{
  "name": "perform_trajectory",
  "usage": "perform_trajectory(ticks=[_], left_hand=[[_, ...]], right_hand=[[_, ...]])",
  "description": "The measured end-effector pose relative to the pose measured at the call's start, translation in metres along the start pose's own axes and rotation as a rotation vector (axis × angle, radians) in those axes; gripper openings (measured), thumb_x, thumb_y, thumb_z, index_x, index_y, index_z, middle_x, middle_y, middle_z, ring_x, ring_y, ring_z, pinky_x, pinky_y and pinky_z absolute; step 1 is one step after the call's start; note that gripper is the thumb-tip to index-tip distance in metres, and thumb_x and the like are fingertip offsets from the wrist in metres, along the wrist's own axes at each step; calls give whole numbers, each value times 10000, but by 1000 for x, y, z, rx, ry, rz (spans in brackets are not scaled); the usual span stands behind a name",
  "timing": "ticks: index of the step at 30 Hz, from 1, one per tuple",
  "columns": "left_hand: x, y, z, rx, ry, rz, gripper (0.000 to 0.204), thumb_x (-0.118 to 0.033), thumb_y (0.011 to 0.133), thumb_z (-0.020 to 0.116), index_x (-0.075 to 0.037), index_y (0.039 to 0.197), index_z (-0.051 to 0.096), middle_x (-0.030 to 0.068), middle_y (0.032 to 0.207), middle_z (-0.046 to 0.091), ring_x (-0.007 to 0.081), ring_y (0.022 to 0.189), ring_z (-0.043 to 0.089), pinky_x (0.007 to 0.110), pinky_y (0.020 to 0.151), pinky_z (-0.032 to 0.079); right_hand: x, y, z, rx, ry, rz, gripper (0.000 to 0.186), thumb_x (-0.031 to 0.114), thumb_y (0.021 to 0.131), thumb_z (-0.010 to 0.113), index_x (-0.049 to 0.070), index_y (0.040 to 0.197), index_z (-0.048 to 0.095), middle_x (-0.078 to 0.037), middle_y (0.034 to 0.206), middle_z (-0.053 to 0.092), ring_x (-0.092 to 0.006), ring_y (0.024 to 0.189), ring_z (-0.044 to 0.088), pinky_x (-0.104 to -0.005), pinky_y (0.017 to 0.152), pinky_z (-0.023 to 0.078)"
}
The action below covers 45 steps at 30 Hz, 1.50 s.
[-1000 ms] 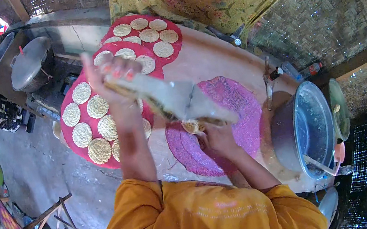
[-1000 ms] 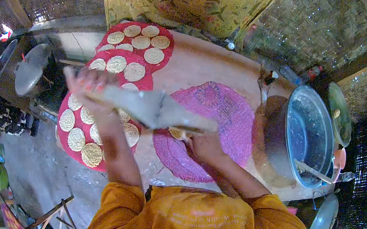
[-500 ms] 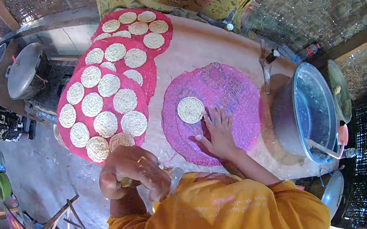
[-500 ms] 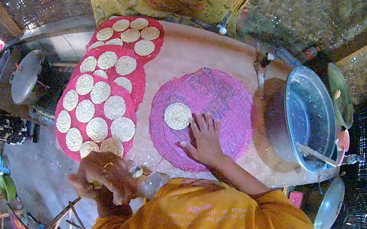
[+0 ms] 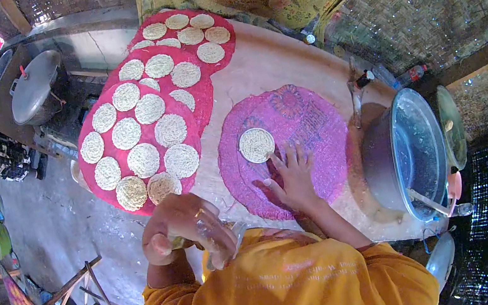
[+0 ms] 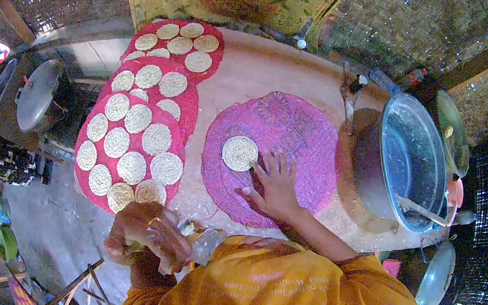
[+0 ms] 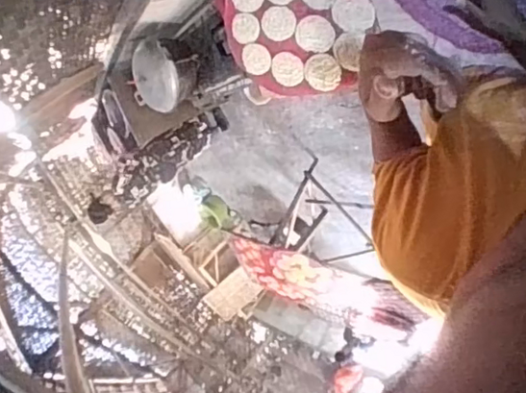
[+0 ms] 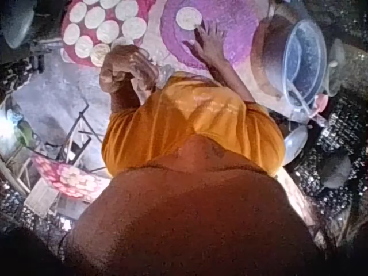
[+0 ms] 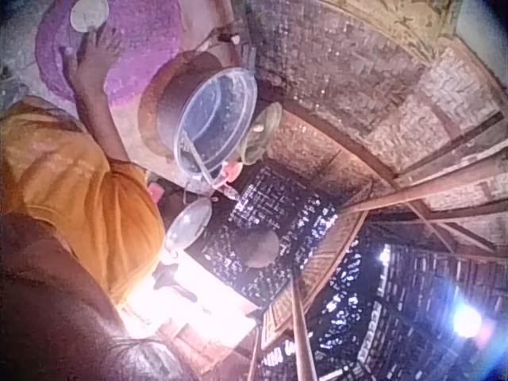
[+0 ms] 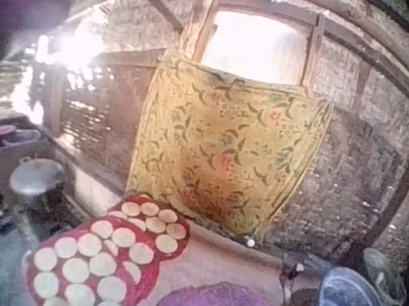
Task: The person uses a wooden extruder to create circular patterns of dough on a mat, refilling the tool from a bowl with a spoon.
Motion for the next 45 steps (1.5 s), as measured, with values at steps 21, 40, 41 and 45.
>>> perform_trajectory(ticks=[21,40,41,45], left_hand=[[5,-3,-5,112,-90,58,756,-564,922,225,61,772,623,136,646,619,275,548,632,336,490,488],[1,0,-3,49,-36,70,762,-559,922,220,53,708,621,123,607,614,269,523,630,320,482,494],[-1,2,-3,52,-36,70,762,-559,922,220,53,708,621,123,607,614,269,523,630,320,482,494],[-1,5,-1,68,6,-3,759,-563,922,218,46,711,621,127,616,616,263,526,631,315,481,492]], right_hand=[[-6,55,-2,-42,-41,-61,676,517,806,521,71,1308,446,-200,1408,283,-454,1321,152,-644,1028,79],[-4,64,-9,-97,-21,-97,579,474,798,551,123,1257,517,-194,1374,331,-437,1307,204,-621,1042,56],[-2,63,-10,-99,-21,-95,579,474,798,551,123,1257,517,-194,1374,331,-437,1307,204,-621,1042,56],[23,60,-17,-63,29,-197,548,496,791,563,189,1243,531,-180,1381,329,-430,1298,227,-655,1018,92]])
Point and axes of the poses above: each hand's wrist, its own y-axis towards the middle knuckle, its own z-axis out of the palm, x = y × z, the point moved 6 cm from there along y, towards the middle knuckle
